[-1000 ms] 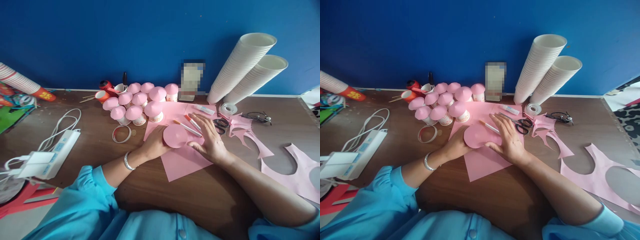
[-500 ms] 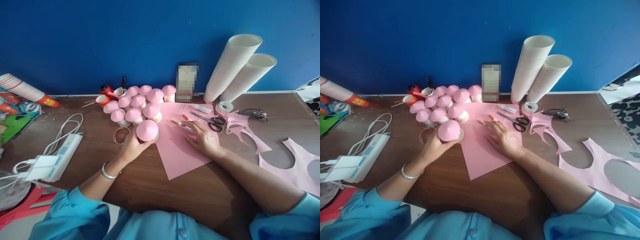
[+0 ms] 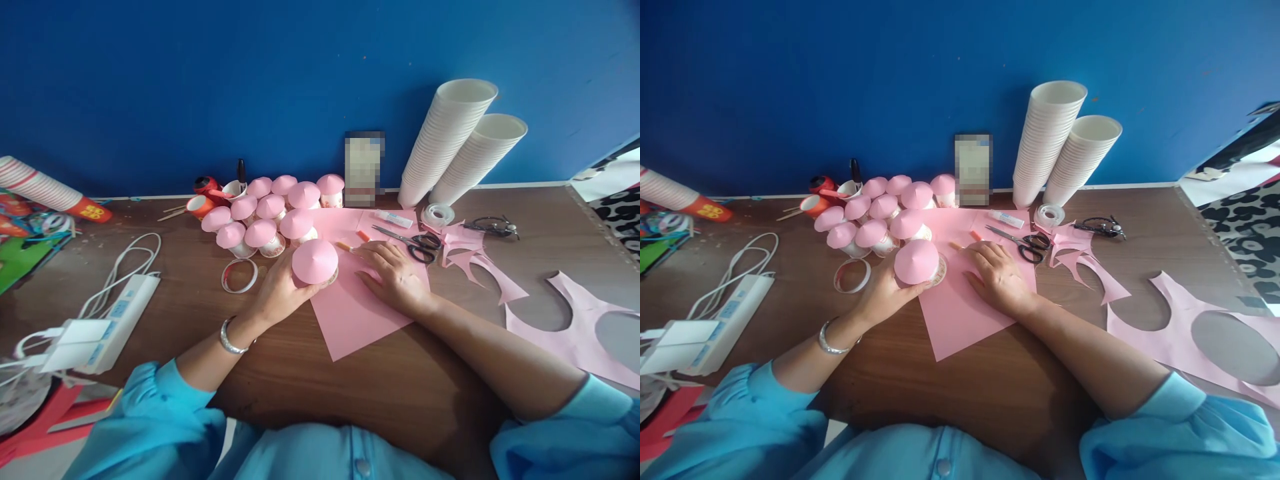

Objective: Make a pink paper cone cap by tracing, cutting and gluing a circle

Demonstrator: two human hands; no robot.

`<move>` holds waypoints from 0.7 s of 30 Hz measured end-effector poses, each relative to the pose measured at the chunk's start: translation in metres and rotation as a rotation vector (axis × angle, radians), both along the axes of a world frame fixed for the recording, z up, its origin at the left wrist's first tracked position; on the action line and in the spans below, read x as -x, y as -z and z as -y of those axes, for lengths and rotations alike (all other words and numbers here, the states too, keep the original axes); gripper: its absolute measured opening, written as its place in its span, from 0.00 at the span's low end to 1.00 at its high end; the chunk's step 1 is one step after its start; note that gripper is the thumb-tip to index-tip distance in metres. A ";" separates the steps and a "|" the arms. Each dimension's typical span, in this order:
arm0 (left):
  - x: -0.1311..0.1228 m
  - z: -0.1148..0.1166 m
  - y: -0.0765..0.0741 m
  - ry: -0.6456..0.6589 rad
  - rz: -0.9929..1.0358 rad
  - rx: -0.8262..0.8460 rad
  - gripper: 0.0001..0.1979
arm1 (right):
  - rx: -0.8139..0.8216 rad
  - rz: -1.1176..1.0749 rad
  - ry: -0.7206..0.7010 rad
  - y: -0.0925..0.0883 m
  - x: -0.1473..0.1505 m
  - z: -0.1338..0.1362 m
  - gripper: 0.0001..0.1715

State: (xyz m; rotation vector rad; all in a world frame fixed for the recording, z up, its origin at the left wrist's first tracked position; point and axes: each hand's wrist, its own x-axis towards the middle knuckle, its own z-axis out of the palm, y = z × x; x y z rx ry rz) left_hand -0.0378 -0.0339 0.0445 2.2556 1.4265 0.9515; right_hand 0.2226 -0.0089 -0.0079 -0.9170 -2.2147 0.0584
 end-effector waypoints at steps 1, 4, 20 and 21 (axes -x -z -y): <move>-0.003 -0.001 -0.001 0.006 -0.003 -0.011 0.26 | 0.004 0.014 0.001 0.001 0.000 0.000 0.27; -0.009 -0.004 0.001 0.009 -0.052 -0.059 0.27 | 0.035 0.090 0.018 0.005 0.000 -0.001 0.32; -0.042 -0.029 0.012 0.053 0.048 -0.090 0.20 | 0.013 0.007 0.106 0.008 -0.002 -0.003 0.33; -0.043 -0.029 0.014 0.057 0.076 -0.085 0.21 | 0.040 -0.024 0.089 0.008 -0.001 -0.002 0.35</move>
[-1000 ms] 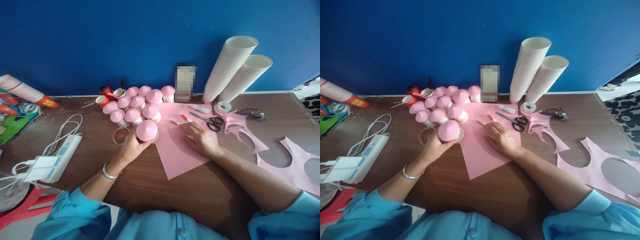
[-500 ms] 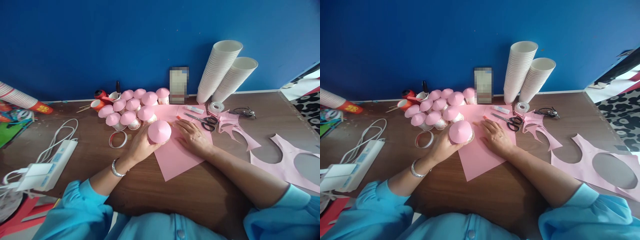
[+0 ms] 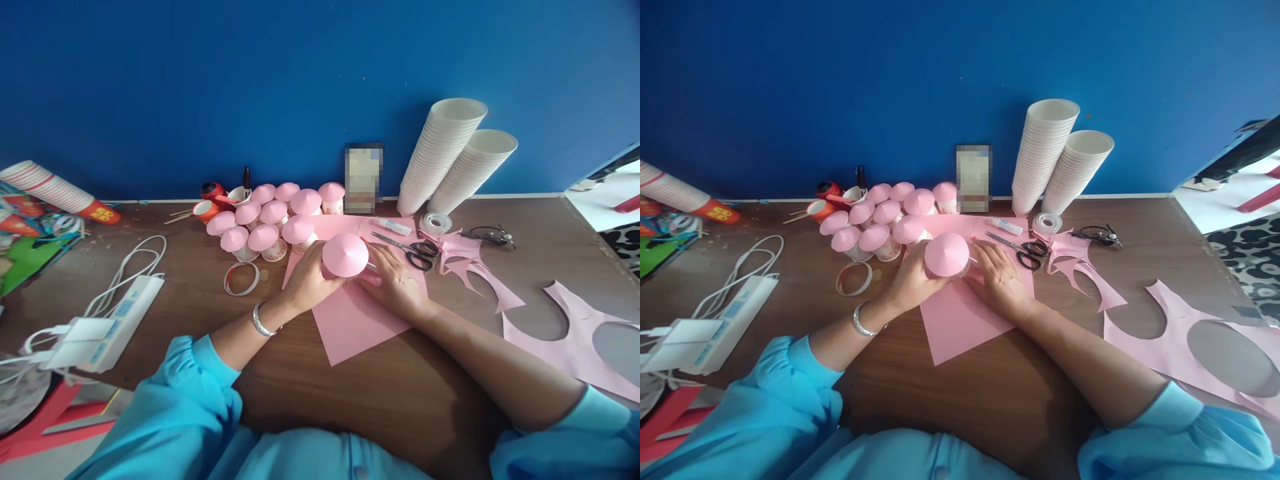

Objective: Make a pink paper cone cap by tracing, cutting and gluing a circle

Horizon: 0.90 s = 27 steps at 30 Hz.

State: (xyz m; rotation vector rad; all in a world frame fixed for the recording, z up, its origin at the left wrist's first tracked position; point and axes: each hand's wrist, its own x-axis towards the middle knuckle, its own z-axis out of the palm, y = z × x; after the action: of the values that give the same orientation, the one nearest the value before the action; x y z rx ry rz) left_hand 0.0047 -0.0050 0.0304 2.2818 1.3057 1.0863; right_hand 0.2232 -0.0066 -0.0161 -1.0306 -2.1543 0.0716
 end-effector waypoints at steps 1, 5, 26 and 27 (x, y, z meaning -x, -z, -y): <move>-0.001 0.001 0.002 0.007 0.028 0.012 0.22 | 0.033 -0.029 -0.019 0.000 0.001 0.001 0.36; -0.001 0.005 0.002 0.060 0.085 0.089 0.24 | 0.162 -0.145 -0.059 0.001 0.006 0.004 0.40; 0.017 0.026 -0.018 0.067 0.075 0.142 0.25 | 0.100 -0.090 -0.211 -0.009 0.006 0.008 0.36; 0.022 0.028 -0.019 0.039 0.070 0.148 0.26 | 0.082 -0.077 -0.216 -0.009 0.006 0.008 0.35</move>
State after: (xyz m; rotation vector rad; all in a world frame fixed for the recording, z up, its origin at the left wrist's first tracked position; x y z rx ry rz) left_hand -0.0174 -0.0333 0.0497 2.1337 1.2646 1.0119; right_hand 0.2175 -0.0149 -0.0069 -0.8232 -2.1994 0.2994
